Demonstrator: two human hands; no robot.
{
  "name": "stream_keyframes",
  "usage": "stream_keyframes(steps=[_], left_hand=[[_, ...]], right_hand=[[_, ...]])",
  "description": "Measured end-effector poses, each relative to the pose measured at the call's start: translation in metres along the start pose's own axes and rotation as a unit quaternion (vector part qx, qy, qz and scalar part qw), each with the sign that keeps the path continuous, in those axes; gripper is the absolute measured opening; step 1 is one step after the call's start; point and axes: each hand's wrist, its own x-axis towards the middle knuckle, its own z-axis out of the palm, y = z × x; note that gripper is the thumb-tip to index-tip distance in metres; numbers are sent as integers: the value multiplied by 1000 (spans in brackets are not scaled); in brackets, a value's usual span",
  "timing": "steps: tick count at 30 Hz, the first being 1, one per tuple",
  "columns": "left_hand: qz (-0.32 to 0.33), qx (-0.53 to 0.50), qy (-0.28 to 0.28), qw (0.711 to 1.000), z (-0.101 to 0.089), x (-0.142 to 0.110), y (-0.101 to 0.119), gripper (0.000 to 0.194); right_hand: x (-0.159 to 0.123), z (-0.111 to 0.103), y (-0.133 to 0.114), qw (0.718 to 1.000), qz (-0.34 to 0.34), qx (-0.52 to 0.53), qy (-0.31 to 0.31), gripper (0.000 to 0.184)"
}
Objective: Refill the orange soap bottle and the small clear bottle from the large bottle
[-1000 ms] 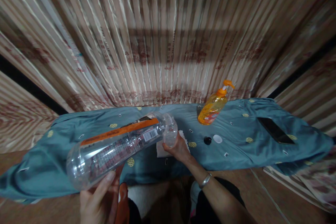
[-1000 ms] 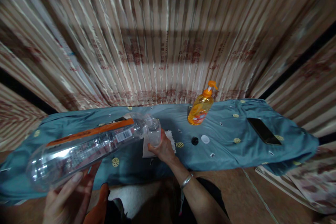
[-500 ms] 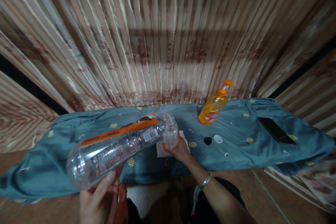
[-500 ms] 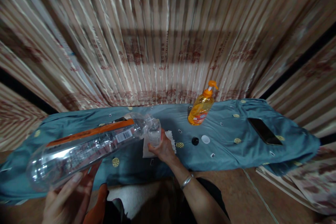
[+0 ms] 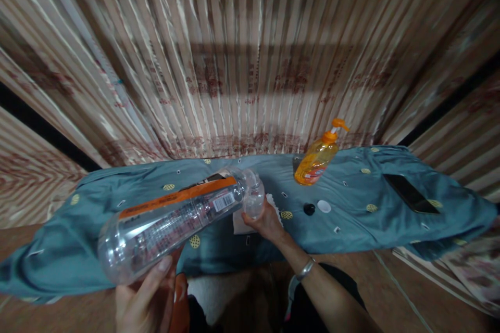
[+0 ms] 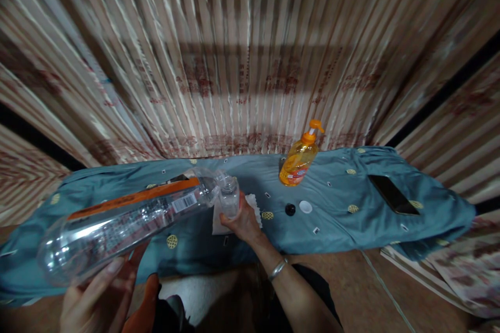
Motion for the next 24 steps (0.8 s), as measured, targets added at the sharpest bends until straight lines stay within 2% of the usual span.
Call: stream_keyframes(steps=[11,18,24], left_hand=[[14,-21,-17,1000,2,0,2,58],[2,-20,-12,1000,2,-2,5,46],[-9,-48,2,999,6,-3,6,46]], right_hand=[[0,-2,-2,1000,5,4,-8,75],[0,-1,-2,1000,4,-2,-2,74],[1,0,0,1000,0,-4,7,72]])
